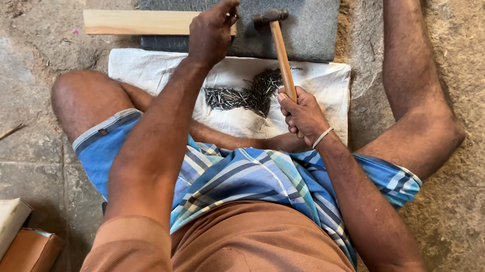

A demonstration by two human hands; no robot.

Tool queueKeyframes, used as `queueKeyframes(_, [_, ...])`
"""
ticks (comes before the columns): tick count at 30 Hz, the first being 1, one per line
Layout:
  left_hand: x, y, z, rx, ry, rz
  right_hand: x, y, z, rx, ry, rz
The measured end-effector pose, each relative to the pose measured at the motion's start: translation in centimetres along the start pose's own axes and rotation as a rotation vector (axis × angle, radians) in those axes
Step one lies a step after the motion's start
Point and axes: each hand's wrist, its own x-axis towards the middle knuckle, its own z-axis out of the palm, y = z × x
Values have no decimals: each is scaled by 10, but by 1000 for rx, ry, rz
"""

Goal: The person sits on the floor and repeatedly hammers nails into small wooden planks. They pick up a plank, place a nail, hammer it in, and then set the plank aside, repeating this process with multiple pieces of wood.

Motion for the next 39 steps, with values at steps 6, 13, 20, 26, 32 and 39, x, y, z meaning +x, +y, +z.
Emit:
queueKeyframes(6, [-6,-3,2,-12,49,87,5,11,-2,-54,51,-49])
queueKeyframes(13, [-10,-33,21,42,34,91,-2,11,0,-676,308,-510])
queueKeyframes(20, [-19,-42,29,117,3,85,-2,14,7,-1032,481,-685])
queueKeyframes(26, [-16,-26,5,79,-33,91,-17,-1,2,-916,470,-556])
queueKeyframes(32, [-25,-32,-3,6,-186,121,-40,2,-1,-685,545,-1015])
queueKeyframes(39, [-22,-28,3,217,-140,171,11,31,4,-925,450,-704])
